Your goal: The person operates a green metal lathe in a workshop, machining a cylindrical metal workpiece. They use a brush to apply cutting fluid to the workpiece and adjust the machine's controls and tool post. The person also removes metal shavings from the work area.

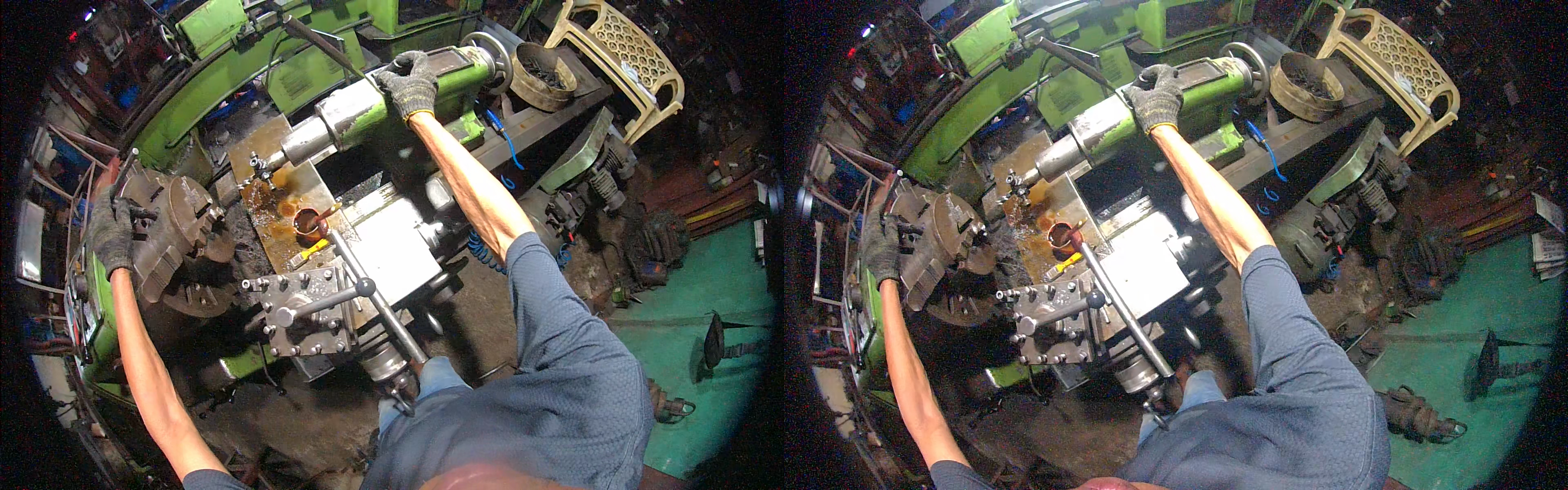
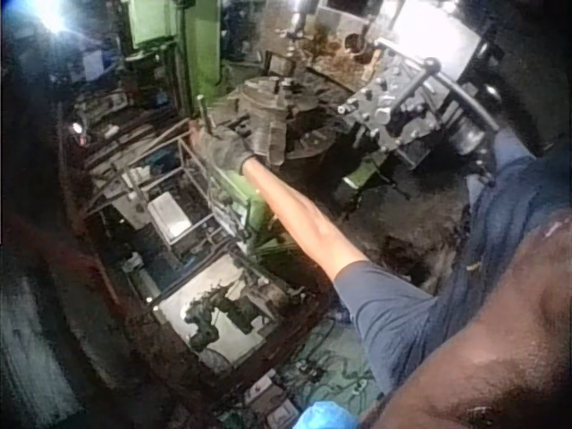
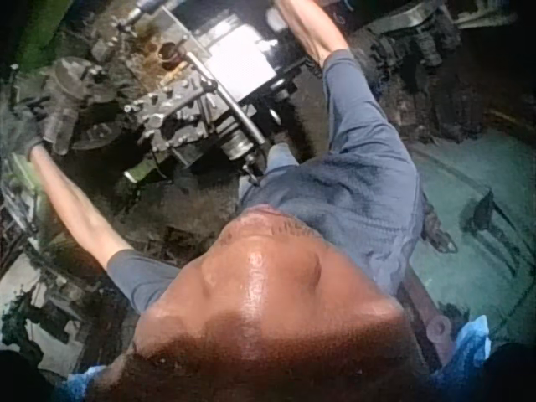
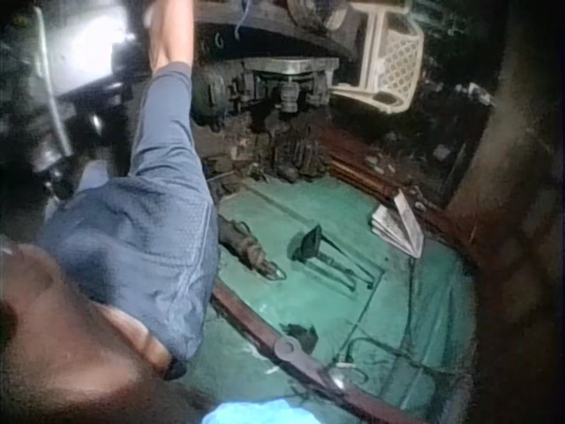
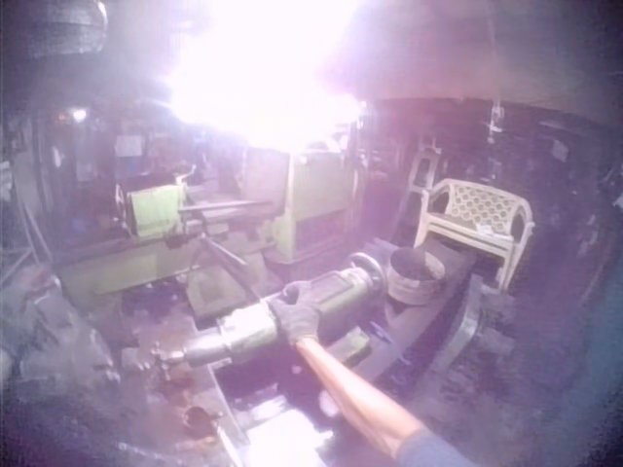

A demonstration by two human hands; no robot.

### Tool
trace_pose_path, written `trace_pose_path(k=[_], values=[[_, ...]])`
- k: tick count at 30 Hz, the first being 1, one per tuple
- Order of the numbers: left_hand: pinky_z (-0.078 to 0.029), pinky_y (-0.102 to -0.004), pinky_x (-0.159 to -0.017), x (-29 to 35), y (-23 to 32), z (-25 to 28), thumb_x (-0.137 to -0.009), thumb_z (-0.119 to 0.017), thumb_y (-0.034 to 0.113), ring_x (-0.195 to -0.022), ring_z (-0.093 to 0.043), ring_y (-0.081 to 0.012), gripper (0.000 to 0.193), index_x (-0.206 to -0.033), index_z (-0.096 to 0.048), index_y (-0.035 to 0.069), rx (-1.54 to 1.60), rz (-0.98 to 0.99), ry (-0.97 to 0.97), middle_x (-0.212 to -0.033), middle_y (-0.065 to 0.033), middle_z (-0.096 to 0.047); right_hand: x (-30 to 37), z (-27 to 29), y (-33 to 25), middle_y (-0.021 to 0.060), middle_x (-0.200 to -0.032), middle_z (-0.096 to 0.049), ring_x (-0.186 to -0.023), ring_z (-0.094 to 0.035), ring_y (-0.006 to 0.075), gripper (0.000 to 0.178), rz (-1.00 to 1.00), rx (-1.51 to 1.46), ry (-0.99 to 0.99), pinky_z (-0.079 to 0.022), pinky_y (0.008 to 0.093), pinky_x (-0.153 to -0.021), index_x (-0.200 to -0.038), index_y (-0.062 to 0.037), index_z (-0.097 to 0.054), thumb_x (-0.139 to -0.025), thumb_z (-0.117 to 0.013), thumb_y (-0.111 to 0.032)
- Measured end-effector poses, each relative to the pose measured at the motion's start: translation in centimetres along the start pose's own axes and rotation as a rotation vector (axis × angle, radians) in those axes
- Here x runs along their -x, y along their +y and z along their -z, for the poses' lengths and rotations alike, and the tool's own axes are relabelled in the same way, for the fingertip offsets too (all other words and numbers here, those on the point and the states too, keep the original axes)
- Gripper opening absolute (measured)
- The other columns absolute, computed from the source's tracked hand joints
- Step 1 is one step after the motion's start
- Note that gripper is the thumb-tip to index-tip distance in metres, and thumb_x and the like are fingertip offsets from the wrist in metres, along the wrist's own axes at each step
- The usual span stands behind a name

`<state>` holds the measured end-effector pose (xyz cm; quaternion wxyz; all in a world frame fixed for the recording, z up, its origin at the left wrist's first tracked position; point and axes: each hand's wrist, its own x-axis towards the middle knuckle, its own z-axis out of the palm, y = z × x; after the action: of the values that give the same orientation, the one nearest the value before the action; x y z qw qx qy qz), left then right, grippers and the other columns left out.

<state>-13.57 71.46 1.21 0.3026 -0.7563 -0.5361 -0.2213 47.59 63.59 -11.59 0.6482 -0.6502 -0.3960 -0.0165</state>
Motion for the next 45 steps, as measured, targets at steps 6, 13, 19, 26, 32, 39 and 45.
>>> trace_pose_path(k=[6, 13, 19, 26, 32, 39, 45], values=[[-0.05, -0.0458, -0.09, 0.0, 0.1, 0.3, -0.095, -0.058, 0.031, -0.105, -0.065, -0.0377, 0.041, -0.131, -0.061, 0.011, 0.039, -0.07, 0.087, -0.117, -0.0188, -0.068, 2.5, 0.5, -1.0, 0.0053, -0.094, -0.063, -0.082, -0.064, 0.0192, 0.053, 0.128, -0.138, 0.046, -0.054, 0.0341, -0.078, -0.109, -0.0079, -0.057, -0.065, -0.087, -0.01], [-0.048, -0.0452, -0.094, -0.4, 1.5, 1.4, -0.095, -0.058, 0.028, -0.11, -0.064, -0.0355, 0.043, -0.134, -0.059, 0.01, 0.208, 0.039, -0.082, -0.124, -0.0185, -0.065, 7.8, 4.7, -5.0, 0.0039, -0.094, -0.067, -0.083, -0.067, 0.0188, 0.039, 0.135, -0.158, -0.042, -0.056, 0.0366, -0.079, -0.107, -0.0106, -0.062, -0.074, -0.083, -0.01], [-0.048, -0.0412, -0.098, -0.4, -0.2, -0.3, -0.098, -0.055, 0.024, -0.115, -0.063, -0.0333, 0.043, -0.137, -0.056, 0.007, 0.222, -0.013, -0.099, -0.134, -0.0176, -0.059, 13.7, 7.6, -5.9, 0.0068, -0.087, -0.068, -0.07, -0.065, 0.0156, 0.01, -0.947, -1.288, -0.049, -0.056, 0.0269, -0.057, -0.095, -0.0124, -0.067, -0.09, -0.075, -0.015], [-0.043, -0.0416, -0.104, -1.1, -0.9, -2.2, -0.099, -0.053, 0.026, -0.124, -0.057, -0.0348, 0.045, -0.138, -0.054, 0.003, 0.233, -0.053, -0.096, -0.133, -0.0208, -0.061, 18.0, 11.5, -7.6, 0.007, -0.082, -0.064, -0.065, -0.062, 0.0176, 0.014, -1.252, -1.533, -0.057, -0.059, 0.0286, -0.061, -0.092, -0.0039, -0.064, -0.096, -0.067, -0.017], [-0.042, -0.0452, -0.104, -1.8, -3.2, -4.7, -0.097, -0.051, 0.03, -0.125, -0.053, -0.036, 0.041, -0.131, -0.06, 0.009, 0.133, -0.315, -0.004, -0.131, -0.0184, -0.06, 19.1, 11.3, -9.6, 0.0118, -0.095, -0.066, -0.084, -0.067, 0.0246, 0.011, -0.969, -1.29, -0.111, -0.062, 0.0384, -0.077, -0.099, -0.0015, -0.061, -0.093, -0.066, -0.01], [-0.049, -0.0519, -0.09, -1.9, 0.9, 0.0, -0.09, -0.053, 0.038, -0.107, -0.064, -0.0362, 0.04, -0.117, -0.061, 0.01, 0.168, -0.104, -0.073, -0.115, -0.0161, -0.066, 15.5, 7.6, -16.4, 0.0102, -0.11, -0.068, -0.096, -0.065, 0.0209, 0.034, -0.347, -0.079, -0.696, -0.053, 0.0341, -0.081, -0.119, -0.0051, -0.065, -0.089, -0.066, -0.022], [-0.046, -0.0521, -0.095, -1.8, 1.1, 0.8, -0.092, -0.057, 0.038, -0.114, -0.061, -0.0352, 0.044, -0.127, -0.058, 0.012, 0.162, -0.057, -0.124, -0.122, -0.0155, -0.063, 14.5, -3.9, -19.9, 0.0084, -0.098, -0.071, -0.087, -0.066, 0.015, 0.038, 0.266, 0.396, -1.014, -0.054, 0.0326, -0.078, -0.121, -0.0086, -0.067, -0.084, -0.068, -0.011]])
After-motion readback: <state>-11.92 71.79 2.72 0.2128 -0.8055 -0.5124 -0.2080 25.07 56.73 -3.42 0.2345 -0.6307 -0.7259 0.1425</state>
